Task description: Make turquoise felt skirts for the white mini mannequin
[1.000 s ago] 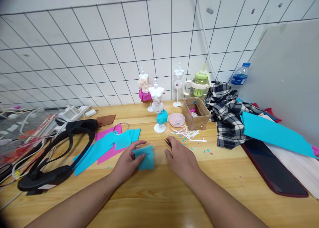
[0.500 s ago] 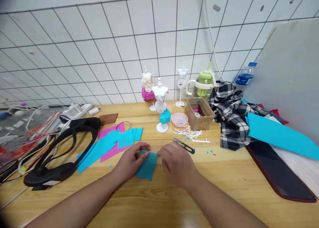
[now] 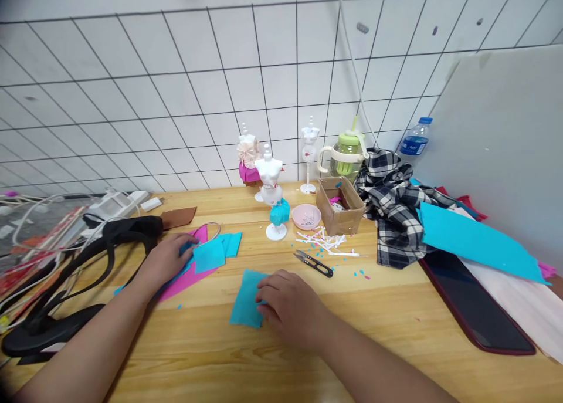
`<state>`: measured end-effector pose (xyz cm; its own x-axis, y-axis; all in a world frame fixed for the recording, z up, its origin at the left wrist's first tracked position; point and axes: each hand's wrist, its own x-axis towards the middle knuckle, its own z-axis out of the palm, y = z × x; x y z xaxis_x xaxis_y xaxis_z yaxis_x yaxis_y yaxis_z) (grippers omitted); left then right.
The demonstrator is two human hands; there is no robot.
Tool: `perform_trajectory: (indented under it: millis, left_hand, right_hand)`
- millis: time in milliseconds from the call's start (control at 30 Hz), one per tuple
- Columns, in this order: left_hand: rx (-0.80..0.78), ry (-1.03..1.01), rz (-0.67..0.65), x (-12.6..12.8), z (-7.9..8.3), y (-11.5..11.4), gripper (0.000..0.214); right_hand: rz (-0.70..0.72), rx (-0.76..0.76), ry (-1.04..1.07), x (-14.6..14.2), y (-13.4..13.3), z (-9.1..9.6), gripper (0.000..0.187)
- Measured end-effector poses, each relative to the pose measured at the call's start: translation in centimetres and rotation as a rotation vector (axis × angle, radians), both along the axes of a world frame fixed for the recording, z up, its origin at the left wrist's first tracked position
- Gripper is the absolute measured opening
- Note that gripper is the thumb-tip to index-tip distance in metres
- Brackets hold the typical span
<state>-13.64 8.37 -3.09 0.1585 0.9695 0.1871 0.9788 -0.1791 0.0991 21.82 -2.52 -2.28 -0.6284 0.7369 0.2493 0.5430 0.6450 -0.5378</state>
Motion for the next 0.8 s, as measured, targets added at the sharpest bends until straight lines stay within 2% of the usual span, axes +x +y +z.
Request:
perform_trajectory:
  millis: [133, 333, 500, 633, 800]
  left_hand:
    - [0.013, -0.054, 0.031, 0.4, -0.3, 0.2, 0.022]
    - [0.127, -0.253, 0.176, 0.5, -0.2, 0.4, 0.029]
    - [-0.013, -0.341, 0.187, 0.2, -0.4, 0.1, 0.041]
    - [0.016, -0.641, 0.250, -0.1, -0.5, 0.1, 0.035]
    - [0.016, -1.169, 0.224, 0.1, 0.0, -0.2, 0.044]
  right_hand:
    - [-0.013, -0.012, 0.045, 0.0, 0.3, -0.4, 0.016]
    - [-0.051, -0.039, 0.005, -0.3, 0.6, -0.8, 0.016]
    - [-0.053, -0.041, 0.025, -0.6, 0.5, -1.0, 0.016]
    - [-0.050, -0.052, 0.041, -0.5, 0.5, -1.2, 0.017]
    - [-0.042, -0.066, 0.017, -0.5, 0.3, -1.1, 0.020]
